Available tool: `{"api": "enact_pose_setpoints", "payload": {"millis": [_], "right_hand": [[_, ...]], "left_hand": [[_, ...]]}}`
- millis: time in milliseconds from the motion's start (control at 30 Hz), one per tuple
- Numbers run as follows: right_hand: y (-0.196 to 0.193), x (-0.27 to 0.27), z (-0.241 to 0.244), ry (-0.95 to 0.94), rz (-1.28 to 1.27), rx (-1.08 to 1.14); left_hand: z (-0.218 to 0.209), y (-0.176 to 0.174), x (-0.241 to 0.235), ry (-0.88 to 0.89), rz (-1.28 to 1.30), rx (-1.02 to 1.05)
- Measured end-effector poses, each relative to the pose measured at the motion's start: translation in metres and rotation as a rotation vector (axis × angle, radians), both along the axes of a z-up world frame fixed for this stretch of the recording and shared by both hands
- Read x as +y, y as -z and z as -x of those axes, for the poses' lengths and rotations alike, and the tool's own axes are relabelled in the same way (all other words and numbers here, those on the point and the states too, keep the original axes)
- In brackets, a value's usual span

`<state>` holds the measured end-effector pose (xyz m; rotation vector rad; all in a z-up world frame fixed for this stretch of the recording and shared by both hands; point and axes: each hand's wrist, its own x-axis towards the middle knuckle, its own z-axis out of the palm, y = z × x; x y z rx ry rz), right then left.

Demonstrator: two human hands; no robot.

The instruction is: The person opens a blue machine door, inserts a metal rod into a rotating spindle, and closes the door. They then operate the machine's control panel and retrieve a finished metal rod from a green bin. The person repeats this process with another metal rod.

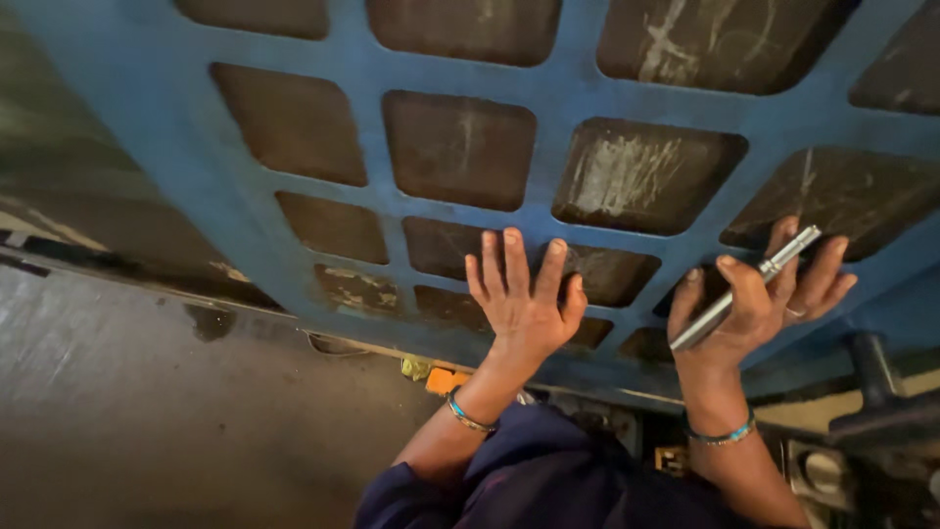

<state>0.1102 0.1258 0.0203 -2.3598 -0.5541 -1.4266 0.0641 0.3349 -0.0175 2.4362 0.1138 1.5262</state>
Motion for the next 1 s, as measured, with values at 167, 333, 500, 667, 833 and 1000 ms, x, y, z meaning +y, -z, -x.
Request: {"api": "enact_pose_setpoints", "payload": {"millis": [167,333,500,667,833,1000], "right_hand": [[-0.002,0.007,0.003,-0.024,-0.071,0.013],[-0.010,0.010,0.004,-0.038,-0.078,-0.025],[-0.010,0.010,0.002,-0.039,-0.067,-0.061],[-0.014,0.013,0.005,-0.037,-0.067,-0.053],[-0.015,0.015,0.001,-0.014,-0.067,-0.099],[-0.016,0.013,0.007,-0.045,-0.063,-0.095]], "left_hand": [[0.004,-0.006,0.003,0.085,0.035,0.000],[0.001,-0.011,0.003,0.062,0.016,-0.025],[0.004,-0.006,0.003,0.075,0.009,-0.011],[0.008,-0.008,0.005,0.108,0.023,0.033],[0.011,-0.012,0.003,0.137,0.052,0.043],[0.017,-0.019,0.002,0.145,0.062,0.075]]}}
